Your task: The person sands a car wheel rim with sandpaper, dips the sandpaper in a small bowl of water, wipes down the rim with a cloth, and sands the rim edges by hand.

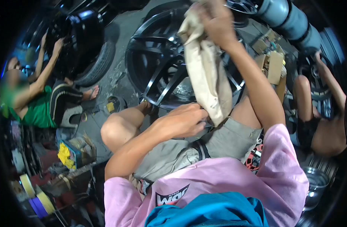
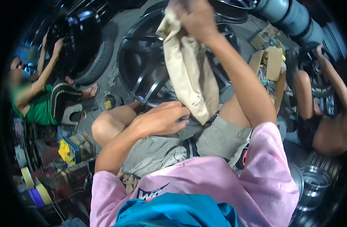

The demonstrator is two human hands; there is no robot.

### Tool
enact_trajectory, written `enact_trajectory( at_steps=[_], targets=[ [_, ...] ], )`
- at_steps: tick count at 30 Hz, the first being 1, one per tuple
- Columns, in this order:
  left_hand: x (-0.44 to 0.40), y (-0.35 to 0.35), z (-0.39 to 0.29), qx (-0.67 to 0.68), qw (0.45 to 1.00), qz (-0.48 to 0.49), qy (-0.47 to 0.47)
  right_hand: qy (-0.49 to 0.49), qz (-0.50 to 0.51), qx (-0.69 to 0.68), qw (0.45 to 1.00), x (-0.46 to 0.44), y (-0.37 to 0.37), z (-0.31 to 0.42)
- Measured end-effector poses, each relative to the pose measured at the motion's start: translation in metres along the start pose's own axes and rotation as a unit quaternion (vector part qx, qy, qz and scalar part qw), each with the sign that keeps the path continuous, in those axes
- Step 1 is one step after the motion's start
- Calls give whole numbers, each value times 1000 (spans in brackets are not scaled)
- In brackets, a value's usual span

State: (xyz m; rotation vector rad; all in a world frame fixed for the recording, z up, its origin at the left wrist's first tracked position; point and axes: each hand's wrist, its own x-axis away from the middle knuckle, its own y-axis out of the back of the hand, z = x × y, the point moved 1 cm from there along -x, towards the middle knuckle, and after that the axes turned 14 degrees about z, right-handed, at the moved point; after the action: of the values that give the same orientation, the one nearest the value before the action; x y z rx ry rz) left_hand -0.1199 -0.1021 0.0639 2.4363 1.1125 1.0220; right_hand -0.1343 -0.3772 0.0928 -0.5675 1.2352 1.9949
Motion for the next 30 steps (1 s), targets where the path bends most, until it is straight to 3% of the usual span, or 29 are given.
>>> enact_trajectory(
  at_steps=[2, 3, 4, 9, 11, 13, 15, 16, 17, 19, 21, 23, 27, 30],
  targets=[
    [9, 3, 3, 4, 998, -55, -20, -33, 186, 181, 965, 38, -40, -54],
    [11, 1, 9, -5, 993, -105, -46, -107, 292, 196, 930, 59, -47, -54],
    [14, 4, 11, -19, 991, -123, -45, -97, 313, 263, 907, 80, -53, -53],
    [36, 35, 0, -16, 980, -179, -84, -66, 420, 243, 872, 100, -54, -4],
    [43, 50, 2, -33, 969, -215, -115, -51, 424, 142, 893, 95, -41, 8],
    [55, 61, -5, 64, 964, -248, -68, -47, 356, 50, 932, 91, -28, 11],
    [59, 69, -1, 99, 943, -313, -60, -175, 346, -260, 884, 85, -5, 16],
    [60, 73, 1, 130, 938, -319, -35, -266, 359, -363, 818, 75, 19, 34],
    [60, 77, 5, 160, 933, -323, -9, -280, 314, -441, 793, 79, 24, 39],
    [51, 82, 12, 195, 923, -328, -45, -281, 290, -483, 777, 84, 37, 53],
    [38, 85, 10, 190, 928, -316, -55, -203, 306, -386, 847, 88, 51, 75],
    [25, 85, 3, 234, 924, -276, -122, -207, 256, -419, 846, 95, 51, 72],
    [25, 100, 4, 138, 941, -303, -55, -226, 154, -324, 906, 100, 70, 45],
    [39, 113, 31, 145, 941, -307, 2, -238, 111, -243, 934, 101, 90, 7]
  ],
)
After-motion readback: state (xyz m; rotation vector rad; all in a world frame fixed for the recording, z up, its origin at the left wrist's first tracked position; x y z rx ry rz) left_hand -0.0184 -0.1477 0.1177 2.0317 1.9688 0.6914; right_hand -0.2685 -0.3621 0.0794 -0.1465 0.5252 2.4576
